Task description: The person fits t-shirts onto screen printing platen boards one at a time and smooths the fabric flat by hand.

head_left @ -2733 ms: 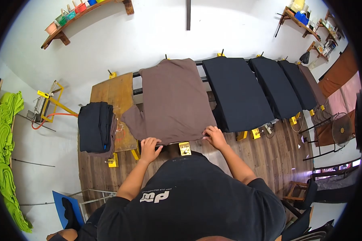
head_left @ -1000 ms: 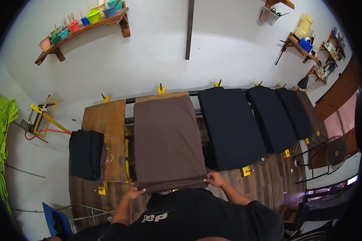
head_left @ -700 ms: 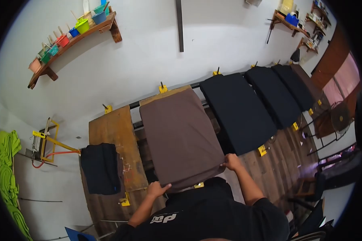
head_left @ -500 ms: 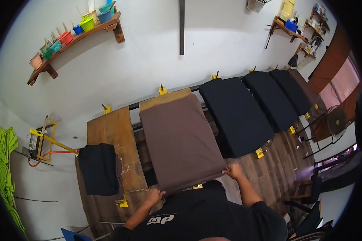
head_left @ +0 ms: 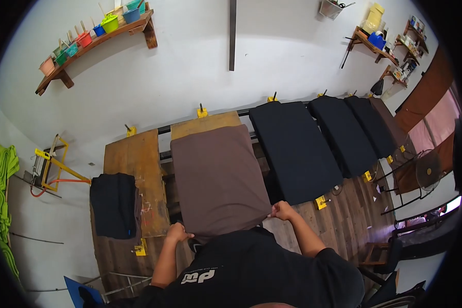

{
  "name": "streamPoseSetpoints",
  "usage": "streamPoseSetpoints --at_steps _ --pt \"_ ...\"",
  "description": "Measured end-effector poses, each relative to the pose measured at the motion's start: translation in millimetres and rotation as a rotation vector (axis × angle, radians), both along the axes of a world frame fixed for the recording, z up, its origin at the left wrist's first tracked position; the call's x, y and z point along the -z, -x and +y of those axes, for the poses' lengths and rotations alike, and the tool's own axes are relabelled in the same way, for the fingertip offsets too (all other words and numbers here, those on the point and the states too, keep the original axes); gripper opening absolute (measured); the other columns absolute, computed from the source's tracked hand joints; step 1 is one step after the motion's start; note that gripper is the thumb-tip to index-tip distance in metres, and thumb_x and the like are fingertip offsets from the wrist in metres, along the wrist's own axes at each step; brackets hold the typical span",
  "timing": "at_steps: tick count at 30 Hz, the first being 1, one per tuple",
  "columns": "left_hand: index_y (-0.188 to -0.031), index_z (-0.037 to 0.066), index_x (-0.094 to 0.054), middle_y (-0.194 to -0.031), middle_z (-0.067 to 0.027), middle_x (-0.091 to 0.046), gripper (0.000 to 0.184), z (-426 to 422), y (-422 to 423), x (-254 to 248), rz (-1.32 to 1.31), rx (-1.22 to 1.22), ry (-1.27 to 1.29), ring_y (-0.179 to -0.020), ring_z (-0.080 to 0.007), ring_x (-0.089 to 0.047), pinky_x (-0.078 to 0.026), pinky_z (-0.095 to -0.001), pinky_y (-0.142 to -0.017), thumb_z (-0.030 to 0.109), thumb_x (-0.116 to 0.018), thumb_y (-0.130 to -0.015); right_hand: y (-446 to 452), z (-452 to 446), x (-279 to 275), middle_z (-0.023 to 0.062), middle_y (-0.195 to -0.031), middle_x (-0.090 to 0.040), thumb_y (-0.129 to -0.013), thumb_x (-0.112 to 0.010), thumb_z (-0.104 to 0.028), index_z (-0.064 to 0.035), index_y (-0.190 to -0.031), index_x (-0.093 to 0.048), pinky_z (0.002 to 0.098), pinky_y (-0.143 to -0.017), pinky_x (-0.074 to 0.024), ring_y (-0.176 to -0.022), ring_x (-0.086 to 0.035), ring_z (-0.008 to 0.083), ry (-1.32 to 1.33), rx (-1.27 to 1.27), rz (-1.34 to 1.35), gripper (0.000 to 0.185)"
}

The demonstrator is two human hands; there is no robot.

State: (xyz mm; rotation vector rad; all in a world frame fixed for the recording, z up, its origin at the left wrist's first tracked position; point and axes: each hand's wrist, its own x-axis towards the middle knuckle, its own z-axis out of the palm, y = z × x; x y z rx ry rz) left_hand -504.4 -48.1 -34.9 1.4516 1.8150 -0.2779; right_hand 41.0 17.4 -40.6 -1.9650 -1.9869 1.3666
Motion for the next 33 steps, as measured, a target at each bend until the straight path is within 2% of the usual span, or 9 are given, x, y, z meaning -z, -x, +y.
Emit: streamPoseSetpoints --at_steps 3,5,8,10,13,16,22,29,33 --pt "-0.074 0.004 -0.078 -0.074 -0.0141 -0.075 0.042 -31 18 71 -0.159 -0.181 0.028 -0.074 -0.0264 -0.074 -0.057 -0.0391 -0.076 0.043 -0.093 -0.075 -17 -18 25 0.0105 -0.08 -0.078 -0.078 -0.078 -0.008 -0.0097 -0.085 -0.082 0.0372 -0.072 -0.0581 -0.075 -0.073 0.0182 -0.006 -0.274 -0.048 0.008" --pt "-0.071 0.008 -0.08 -0.073 -0.0097 -0.076 0.035 -40 11 40 -0.204 -0.218 0.075 -0.072 -0.0244 -0.074 -0.056 -0.0378 -0.073 0.039 -0.087 -0.084 -28 -46 44 0.0101 -0.083 -0.079 -0.078 -0.078 -0.007 -0.0082 -0.089 -0.083 0.0359 -0.077 -0.0592 -0.081 -0.074 0.0173 0.153 -0.469 -0.119 0.011" --pt "-0.076 0.008 -0.081 -0.078 -0.0113 -0.077 0.037 -41 -8 -22 -0.117 -0.183 -0.005 -0.08 -0.0263 -0.076 -0.057 -0.0386 -0.079 0.044 -0.087 -0.083 -45 -76 83 0.0087 -0.091 -0.079 -0.079 -0.079 -0.005 -0.0059 -0.097 -0.08 0.0341 -0.08 -0.0592 -0.086 -0.074 0.0172 0.294 -0.265 0.117 0.018" --pt "-0.08 0.008 -0.081 -0.083 -0.0129 -0.078 0.04 -36 -10 -24 -0.06 -0.189 -0.043 -0.086 -0.0279 -0.076 -0.057 -0.0395 -0.083 0.048 -0.088 -0.081 -39 -84 84 0.0066 -0.096 -0.077 -0.08 -0.08 -0.004 -0.0041 -0.104 -0.075 0.0333 -0.082 -0.0591 -0.089 -0.074 0.0176 0.08 0.139 0.238 0.025" --pt "-0.086 0.008 -0.081 -0.093 -0.0162 -0.078 0.048 -26 0 -4 0.073 -0.125 -0.079 -0.097 -0.0315 -0.076 -0.057 -0.0415 -0.09 0.054 -0.09 -0.074 -8 -49 50 0.0071 -0.088 -0.073 -0.082 -0.079 -0.012 -0.002 -0.098 -0.069 0.0361 -0.076 -0.0584 -0.083 -0.072 0.0176 -0.239 0.293 0.432 0.022" --pt "-0.085 0.006 -0.079 -0.1 -0.0193 -0.078 0.056 -12 1 -8 0.149 -0.081 -0.248 -0.102 -0.0359 -0.075 -0.057 -0.0438 -0.092 0.057 -0.094 -0.066 18 -20 1 0.0179 -0.085 -0.072 -0.075 -0.082 -0.027 0.0018 -0.099 -0.067 0.0395 -0.074 -0.0579 -0.081 -0.074 0.0275 -0.314 0.13 -0.012 0.041" --pt "-0.074 0.005 -0.073 -0.091 -0.0176 -0.077 0.057 12 -9 -39 0.037 -0.082 -0.013 -0.093 -0.0358 -0.075 -0.057 -0.0443 -0.084 0.056 -0.097 -0.063 16 -10 -15 0.0206 -0.081 -0.074 -0.078 -0.086 -0.037 0.0005 -0.081 -0.071 0.0428 -0.075 -0.0589 -0.082 -0.076 0.0354 -0.122 -0.03 -0.193 0.04" --pt "-0.076 0.008 -0.072 -0.084 -0.0128 -0.077 0.045 -12 -3 -25 0.007 0.031 -0.117 -0.091 -0.0356 -0.075 -0.057 -0.0441 -0.082 0.048 -0.094 -0.072 4 -44 10 0.0109 -0.062 -0.063 -0.084 -0.087 -0.031 0.0008 -0.069 -0.064 0.0355 -0.058 -0.0479 -0.057 -0.057 0.0151 -0.266 0.123 0.134 0.042" --pt "-0.078 0.008 -0.072 -0.085 -0.0114 -0.077 0.041 -29 -10 -46 0.089 0.114 -0.111 -0.094 -0.0356 -0.075 -0.057 -0.0442 -0.083 0.043 -0.093 -0.075 -15 -55 -1 0.0109 -0.065 -0.065 -0.083 -0.088 -0.035 -0.0014 -0.071 -0.065 0.0393 -0.064 -0.0505 -0.064 -0.061 0.0189 -0.105 -0.14 -0.037 0.042"
